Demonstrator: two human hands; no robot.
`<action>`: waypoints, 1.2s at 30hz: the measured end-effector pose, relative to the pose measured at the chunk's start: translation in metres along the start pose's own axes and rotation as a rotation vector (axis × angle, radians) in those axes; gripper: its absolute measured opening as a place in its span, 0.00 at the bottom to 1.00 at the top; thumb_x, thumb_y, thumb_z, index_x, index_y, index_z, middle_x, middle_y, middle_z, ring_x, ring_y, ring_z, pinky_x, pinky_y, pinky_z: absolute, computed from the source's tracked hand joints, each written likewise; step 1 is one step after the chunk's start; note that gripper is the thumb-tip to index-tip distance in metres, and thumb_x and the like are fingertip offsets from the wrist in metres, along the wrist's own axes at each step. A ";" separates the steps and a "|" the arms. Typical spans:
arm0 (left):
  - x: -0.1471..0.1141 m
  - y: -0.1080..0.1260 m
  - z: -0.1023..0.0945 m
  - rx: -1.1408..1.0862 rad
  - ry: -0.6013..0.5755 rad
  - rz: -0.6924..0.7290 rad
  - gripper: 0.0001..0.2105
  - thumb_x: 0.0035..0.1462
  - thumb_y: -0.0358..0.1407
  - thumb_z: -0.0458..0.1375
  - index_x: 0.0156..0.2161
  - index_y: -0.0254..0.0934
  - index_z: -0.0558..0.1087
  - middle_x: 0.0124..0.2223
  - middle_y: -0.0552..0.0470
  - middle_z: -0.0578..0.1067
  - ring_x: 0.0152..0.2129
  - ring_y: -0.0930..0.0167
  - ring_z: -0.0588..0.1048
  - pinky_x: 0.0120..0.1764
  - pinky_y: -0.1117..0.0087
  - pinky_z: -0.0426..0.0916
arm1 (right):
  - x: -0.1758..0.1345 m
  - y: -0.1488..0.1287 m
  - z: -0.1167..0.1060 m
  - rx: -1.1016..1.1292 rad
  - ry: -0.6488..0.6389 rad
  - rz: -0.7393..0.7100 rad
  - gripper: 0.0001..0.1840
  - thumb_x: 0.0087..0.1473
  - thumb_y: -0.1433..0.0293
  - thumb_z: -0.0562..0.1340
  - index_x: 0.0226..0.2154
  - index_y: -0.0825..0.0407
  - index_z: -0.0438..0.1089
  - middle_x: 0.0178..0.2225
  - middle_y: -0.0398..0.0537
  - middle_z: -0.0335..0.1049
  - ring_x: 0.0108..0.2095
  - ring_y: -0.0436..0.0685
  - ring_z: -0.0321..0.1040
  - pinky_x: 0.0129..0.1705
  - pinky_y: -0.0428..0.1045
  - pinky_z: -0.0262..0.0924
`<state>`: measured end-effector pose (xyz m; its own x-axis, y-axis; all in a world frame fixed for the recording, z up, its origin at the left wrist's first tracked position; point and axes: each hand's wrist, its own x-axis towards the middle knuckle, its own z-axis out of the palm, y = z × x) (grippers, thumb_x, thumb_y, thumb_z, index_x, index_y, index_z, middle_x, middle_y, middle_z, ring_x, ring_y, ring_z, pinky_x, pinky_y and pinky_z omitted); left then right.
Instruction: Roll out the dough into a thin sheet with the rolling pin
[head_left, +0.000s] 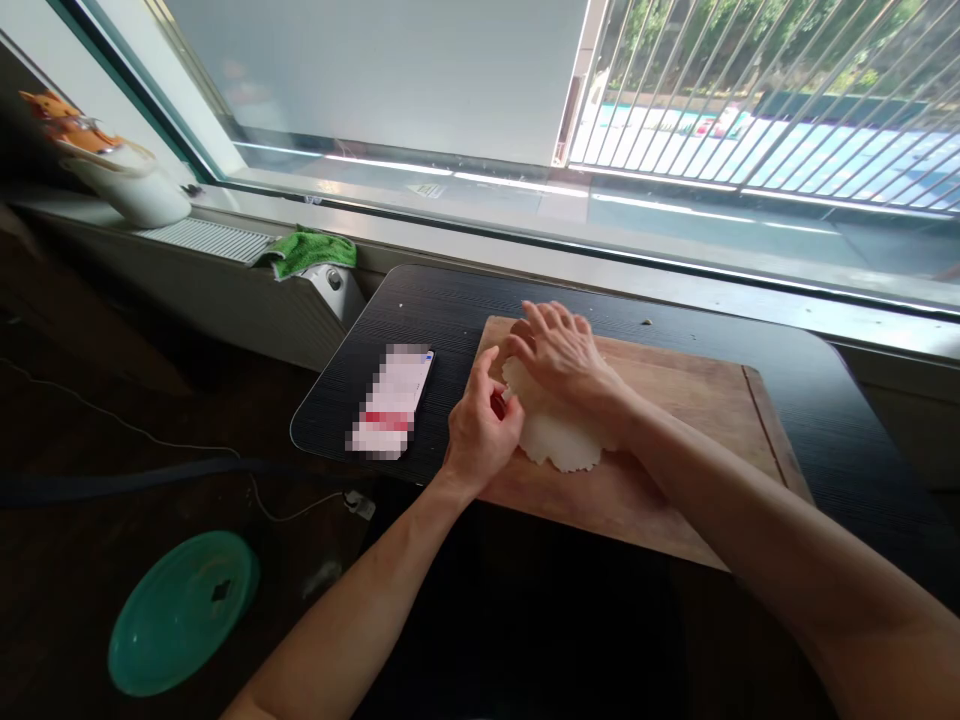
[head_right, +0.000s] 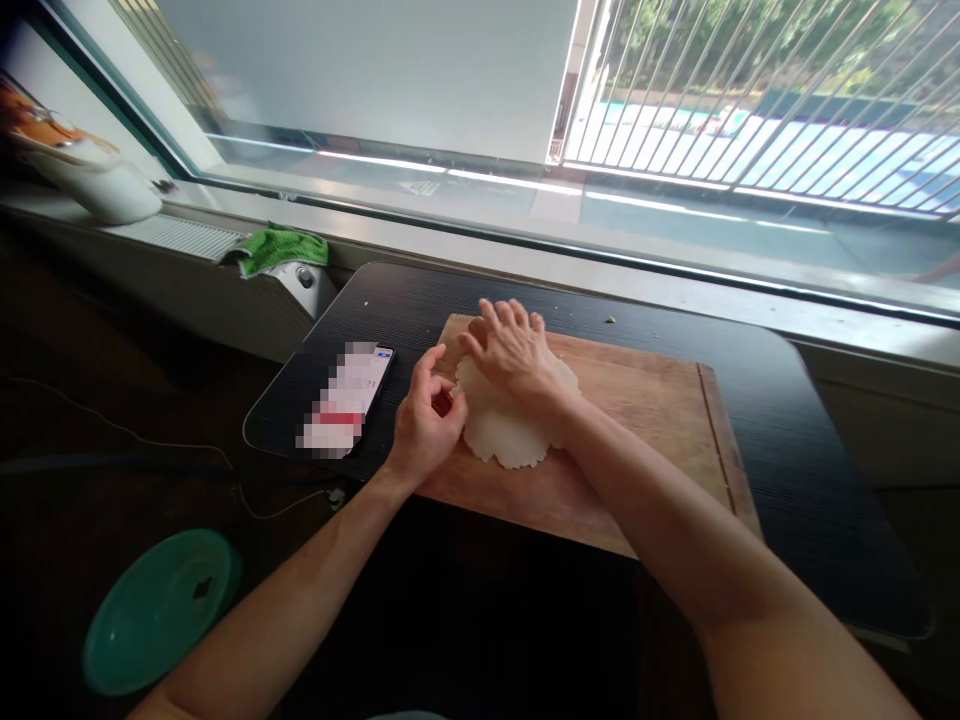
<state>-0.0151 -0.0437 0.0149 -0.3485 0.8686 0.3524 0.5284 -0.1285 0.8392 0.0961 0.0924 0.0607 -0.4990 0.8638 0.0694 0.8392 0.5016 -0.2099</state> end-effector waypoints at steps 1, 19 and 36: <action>0.000 0.000 0.000 0.001 0.001 0.005 0.30 0.57 0.26 0.57 0.64 0.39 0.59 0.32 0.58 0.75 0.27 0.74 0.75 0.38 0.71 0.72 | 0.002 0.003 -0.001 -0.028 0.005 0.055 0.38 0.67 0.50 0.45 0.70 0.54 0.51 0.70 0.60 0.54 0.70 0.69 0.44 0.68 0.69 0.41; 0.007 0.001 0.006 0.135 -0.002 -0.047 0.31 0.54 0.25 0.59 0.63 0.37 0.62 0.36 0.54 0.79 0.31 0.70 0.79 0.41 0.69 0.73 | -0.020 0.045 -0.031 -0.241 0.106 0.310 0.30 0.69 0.56 0.43 0.48 0.55 0.73 0.50 0.64 0.75 0.51 0.69 0.70 0.54 0.62 0.59; 0.030 0.002 0.009 0.009 -0.058 -0.220 0.33 0.54 0.26 0.58 0.66 0.32 0.59 0.30 0.54 0.78 0.28 0.68 0.78 0.37 0.69 0.72 | -0.125 0.073 -0.054 -0.062 -0.074 -0.041 0.15 0.63 0.70 0.57 0.49 0.52 0.74 0.50 0.56 0.74 0.52 0.63 0.68 0.55 0.55 0.60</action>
<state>-0.0178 -0.0135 0.0231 -0.4113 0.9012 0.1363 0.4517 0.0717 0.8893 0.2317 0.0238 0.0898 -0.5458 0.8379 0.0037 0.8284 0.5403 -0.1479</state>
